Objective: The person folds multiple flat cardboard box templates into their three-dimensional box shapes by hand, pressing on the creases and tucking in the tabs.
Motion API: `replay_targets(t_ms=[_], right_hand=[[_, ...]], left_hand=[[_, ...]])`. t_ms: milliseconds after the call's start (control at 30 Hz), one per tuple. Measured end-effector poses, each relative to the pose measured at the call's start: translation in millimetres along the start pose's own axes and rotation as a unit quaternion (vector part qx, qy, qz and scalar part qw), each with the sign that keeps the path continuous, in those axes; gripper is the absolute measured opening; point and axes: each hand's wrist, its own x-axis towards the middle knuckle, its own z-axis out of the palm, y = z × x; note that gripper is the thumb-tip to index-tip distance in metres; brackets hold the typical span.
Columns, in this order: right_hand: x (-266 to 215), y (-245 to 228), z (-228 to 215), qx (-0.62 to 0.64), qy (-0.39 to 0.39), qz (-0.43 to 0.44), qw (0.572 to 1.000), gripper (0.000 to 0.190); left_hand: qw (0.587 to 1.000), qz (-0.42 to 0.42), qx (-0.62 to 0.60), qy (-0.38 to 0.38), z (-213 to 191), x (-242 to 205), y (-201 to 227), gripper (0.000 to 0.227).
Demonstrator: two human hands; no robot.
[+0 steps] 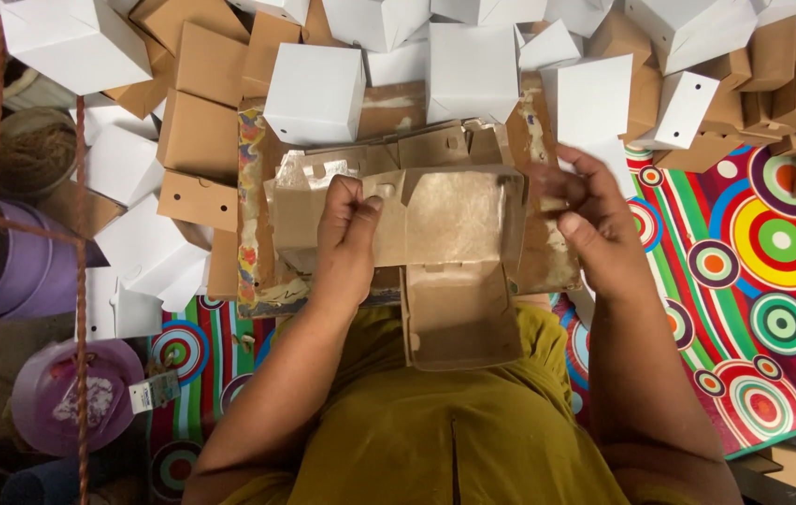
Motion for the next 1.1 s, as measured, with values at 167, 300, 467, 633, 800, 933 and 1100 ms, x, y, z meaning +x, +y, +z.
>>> replay_targets(t_ms=[167, 300, 467, 633, 800, 933, 1100], right_hand=[[-3, 66, 1, 0.183, -0.057, 0.056, 0.980, 0.081], [3, 35, 23, 0.206, -0.015, 0.065, 0.976, 0.066], [0, 34, 27, 0.093, 0.008, 0.075, 0.993, 0.061], [-7, -3, 56, 0.010, -0.004, 0.063, 0.998, 0.059], [-10, -4, 66, -0.002, -0.001, 0.054, 0.999, 0.042], [-12, 8, 61, 0.020, -0.001, 0.036, 0.999, 0.020], [-14, -5, 59, -0.050, 0.044, 0.009, 0.998, 0.010]], left_hand=[[0.997, 0.033, -0.068, 0.006, 3, -2, -29, 0.019], [0.998, 0.017, -0.054, -0.005, 5, -7, -8, 0.017], [0.935, 0.219, 0.280, -0.005, 10, -4, 67, 0.039], [0.881, 0.268, 0.384, -0.069, 27, 7, 51, 0.041], [0.878, 0.222, 0.415, -0.086, 29, 14, 28, 0.037], [0.931, 0.107, 0.315, -0.148, 23, 14, 39, 0.029], [0.939, 0.049, 0.291, -0.179, 23, 10, 39, 0.028]])
